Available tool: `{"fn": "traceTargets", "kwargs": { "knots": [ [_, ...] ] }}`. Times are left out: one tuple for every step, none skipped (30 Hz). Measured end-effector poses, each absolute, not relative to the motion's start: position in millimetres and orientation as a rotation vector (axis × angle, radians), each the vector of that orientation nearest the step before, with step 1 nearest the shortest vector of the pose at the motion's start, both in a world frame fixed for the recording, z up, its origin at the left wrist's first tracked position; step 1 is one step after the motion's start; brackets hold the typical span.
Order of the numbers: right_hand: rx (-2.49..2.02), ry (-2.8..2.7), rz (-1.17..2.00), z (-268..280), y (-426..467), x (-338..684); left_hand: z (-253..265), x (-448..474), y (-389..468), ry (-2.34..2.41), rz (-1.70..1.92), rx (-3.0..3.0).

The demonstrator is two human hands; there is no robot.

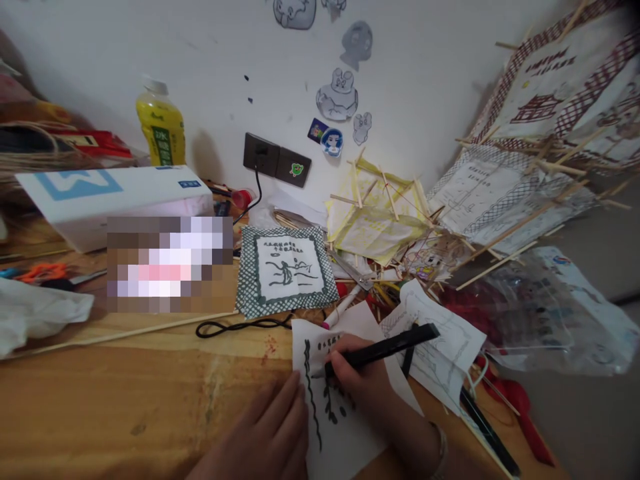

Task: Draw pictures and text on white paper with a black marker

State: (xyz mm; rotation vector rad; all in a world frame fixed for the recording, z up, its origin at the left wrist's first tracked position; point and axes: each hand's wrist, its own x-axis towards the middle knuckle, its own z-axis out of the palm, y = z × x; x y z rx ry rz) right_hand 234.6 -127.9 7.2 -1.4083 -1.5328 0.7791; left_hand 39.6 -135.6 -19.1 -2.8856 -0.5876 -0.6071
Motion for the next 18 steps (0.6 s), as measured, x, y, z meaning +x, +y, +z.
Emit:
{"fn": "traceTargets", "kwargs": {
  "knots": [
    [-1.405, -1.568, 0.763, 8.1, -127.5, 233.9, -18.1, 39.9, -135.6, -0.593, -0.603, -2.881],
    [-1.402, -1.599, 0.748, 8.8, -126.9, 233.4, -17.1, 40.2, -135.5, -0.596, -0.604, -2.877],
    [-1.396, -1.628, 0.731, 9.2, -126.3, 233.1, -16.4, 40.5, -135.3, -0.6, -0.605, -2.874],
    [-1.388, -1.654, 0.713, 9.4, -125.8, 233.0, -15.9, 40.7, -135.2, -0.606, -0.601, -2.872],
    [-1.381, -1.676, 0.696, 9.5, -125.3, 233.0, -15.9, 40.9, -135.0, -0.598, -0.6, -2.873],
    [-1.377, -1.692, 0.68, 9.4, -124.9, 233.1, -16.2, 41.0, -134.8, -0.585, -0.601, -2.873],
    [-1.373, -1.702, 0.669, 9.3, -124.6, 233.2, -16.8, 41.0, -134.6, -0.577, -0.605, -2.87],
    [-1.371, -1.706, 0.664, 9.3, -124.4, 233.3, -17.4, 40.9, -134.3, -0.578, -0.603, -2.87],
    [-1.37, -1.707, 0.662, 9.4, -124.2, 233.2, -18.0, 40.7, -134.1, -0.577, -0.607, -2.866],
    [-1.37, -1.704, 0.66, 9.6, -124.0, 233.0, -18.4, 40.5, -133.8, -0.574, -0.617, -2.865],
    [-1.369, -1.701, 0.656, 9.9, -123.8, 232.8, -18.6, 40.3, -133.6, -0.575, -0.625, -2.865],
    [-1.366, -1.701, 0.652, 10.1, -123.7, 232.5, -18.4, 40.2, -133.4, -0.576, -0.626, -2.869],
    [-1.366, -1.704, 0.65, 10.3, -123.5, 232.2, -18.0, 40.1, -133.2, -0.573, -0.628, -2.877],
    [-1.368, -1.707, 0.648, 10.5, -123.4, 231.9, -17.5, 40.1, -133.1, -0.572, -0.628, -2.884],
    [-1.371, -1.713, 0.649, 10.5, -123.3, 231.8, -17.0, 40.2, -133.1, -0.581, -0.623, -2.891],
    [-1.375, -1.718, 0.652, 10.5, -123.3, 231.8, -16.6, 40.4, -133.1, -0.586, -0.619, -2.895],
    [-1.378, -1.723, 0.653, 10.3, -123.3, 231.9, -16.4, 40.6, -133.0, -0.587, -0.608, -2.901],
    [-1.379, -1.723, 0.654, 10.1, -123.3, 232.1, -16.4, 40.9, -133.0, -0.581, -0.605, -2.902]
  ]
}}
